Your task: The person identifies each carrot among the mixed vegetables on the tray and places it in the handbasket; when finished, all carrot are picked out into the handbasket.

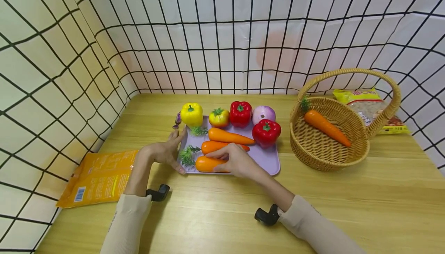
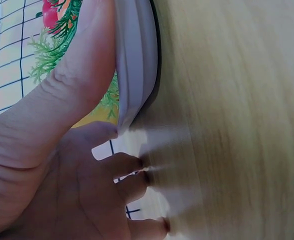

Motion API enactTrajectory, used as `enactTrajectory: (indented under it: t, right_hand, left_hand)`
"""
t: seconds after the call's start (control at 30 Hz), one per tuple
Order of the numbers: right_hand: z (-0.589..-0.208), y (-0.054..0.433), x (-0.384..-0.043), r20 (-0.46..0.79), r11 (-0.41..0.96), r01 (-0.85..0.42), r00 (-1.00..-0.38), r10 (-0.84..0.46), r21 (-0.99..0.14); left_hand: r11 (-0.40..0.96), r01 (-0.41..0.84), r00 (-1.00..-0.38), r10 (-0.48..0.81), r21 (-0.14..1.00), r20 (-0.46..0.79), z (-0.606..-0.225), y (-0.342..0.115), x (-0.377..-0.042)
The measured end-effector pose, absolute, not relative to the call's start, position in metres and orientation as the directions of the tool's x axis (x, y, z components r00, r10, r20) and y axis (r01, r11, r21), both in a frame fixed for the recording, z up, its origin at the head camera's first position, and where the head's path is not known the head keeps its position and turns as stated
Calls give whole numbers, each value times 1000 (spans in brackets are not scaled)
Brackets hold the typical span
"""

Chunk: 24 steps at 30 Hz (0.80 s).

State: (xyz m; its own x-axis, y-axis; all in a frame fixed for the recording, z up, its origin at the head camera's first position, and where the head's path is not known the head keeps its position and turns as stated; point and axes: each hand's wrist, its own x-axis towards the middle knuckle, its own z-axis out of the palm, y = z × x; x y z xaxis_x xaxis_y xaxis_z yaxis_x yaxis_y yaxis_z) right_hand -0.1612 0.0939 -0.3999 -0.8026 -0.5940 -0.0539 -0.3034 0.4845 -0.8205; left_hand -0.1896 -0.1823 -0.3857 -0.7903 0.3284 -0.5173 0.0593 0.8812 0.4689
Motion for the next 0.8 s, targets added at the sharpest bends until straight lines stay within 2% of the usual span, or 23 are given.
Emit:
enactTrajectory:
  t: [0.33,0.63,0.8]
  right_hand:
    - [-394,101,-164,-53,488,-329,-785,-617,-808]
    - [-367,119,-165,-43,493,-285,-832,-553,-822]
    - [-354,129,-166,-9,452,-264,-855,-518,-852]
  left_hand:
    - [880,58,-789,330,472,-518,-385,-180,-190]
    - [881,58,-791,328,470,-517,-385,-182,-189]
    - [886,61,-794,322,459,-516,-385,-182,-189]
